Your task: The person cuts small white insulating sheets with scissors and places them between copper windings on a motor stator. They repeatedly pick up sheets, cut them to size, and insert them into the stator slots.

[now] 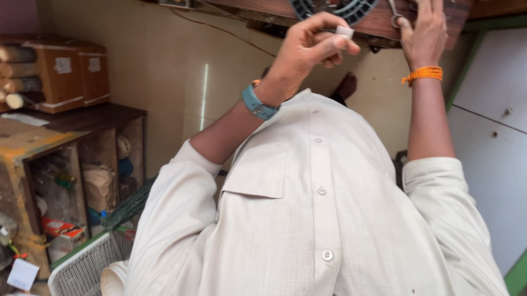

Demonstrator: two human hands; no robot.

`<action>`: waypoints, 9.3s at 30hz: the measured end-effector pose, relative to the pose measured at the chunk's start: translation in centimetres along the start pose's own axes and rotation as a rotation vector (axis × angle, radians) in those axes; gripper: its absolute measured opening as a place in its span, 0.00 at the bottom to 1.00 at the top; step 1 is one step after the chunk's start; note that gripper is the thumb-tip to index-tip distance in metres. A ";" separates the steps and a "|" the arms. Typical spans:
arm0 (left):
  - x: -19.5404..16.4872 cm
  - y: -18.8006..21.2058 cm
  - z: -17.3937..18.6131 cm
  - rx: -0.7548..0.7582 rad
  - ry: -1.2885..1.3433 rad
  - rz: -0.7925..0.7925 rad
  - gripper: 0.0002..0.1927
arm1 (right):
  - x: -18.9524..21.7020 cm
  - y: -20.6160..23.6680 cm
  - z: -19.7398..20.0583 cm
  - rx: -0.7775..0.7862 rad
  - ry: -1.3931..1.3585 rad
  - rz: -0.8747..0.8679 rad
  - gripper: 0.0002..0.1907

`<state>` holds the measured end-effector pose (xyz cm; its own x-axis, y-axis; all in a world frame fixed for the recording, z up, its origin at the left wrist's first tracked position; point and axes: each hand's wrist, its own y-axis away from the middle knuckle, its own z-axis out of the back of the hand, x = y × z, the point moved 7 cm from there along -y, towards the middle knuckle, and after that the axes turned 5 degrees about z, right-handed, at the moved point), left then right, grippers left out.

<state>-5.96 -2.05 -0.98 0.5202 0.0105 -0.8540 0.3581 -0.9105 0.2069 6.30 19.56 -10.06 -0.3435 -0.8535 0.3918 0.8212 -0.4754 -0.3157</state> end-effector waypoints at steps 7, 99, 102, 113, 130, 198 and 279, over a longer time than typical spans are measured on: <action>-1.7 -0.1 -0.2 -0.049 -0.084 -0.044 0.11 | -0.1 5.4 -1.5 0.216 0.078 -0.293 0.30; -4.9 1.1 2.6 -0.249 -0.280 -0.333 0.11 | 12.7 4.4 6.2 0.713 -1.367 -0.266 0.41; -5.8 0.7 1.8 -0.226 -0.357 -0.393 0.11 | 14.3 4.0 6.1 0.744 -1.256 -0.236 0.46; -6.3 0.2 0.8 -0.233 -0.430 -0.359 0.07 | 15.6 4.0 6.7 0.793 -1.266 -0.281 0.49; -6.5 -0.3 1.0 -0.161 -0.503 -0.316 0.06 | 15.7 4.4 8.0 0.789 -1.180 -0.355 0.43; -8.4 6.9 -2.2 -0.233 -0.655 -0.630 0.05 | 18.3 0.1 9.7 0.168 -1.274 0.066 0.15; -2.1 -0.3 0.8 -0.347 -0.734 -0.614 0.42 | 16.6 -7.0 8.9 -0.274 -0.472 0.177 0.03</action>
<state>-7.80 -2.11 0.31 -0.3917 0.0730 -0.9172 0.6693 -0.6615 -0.3385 -1.12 10.68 6.34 0.0813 -0.7672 0.6363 0.6777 -0.4255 -0.5997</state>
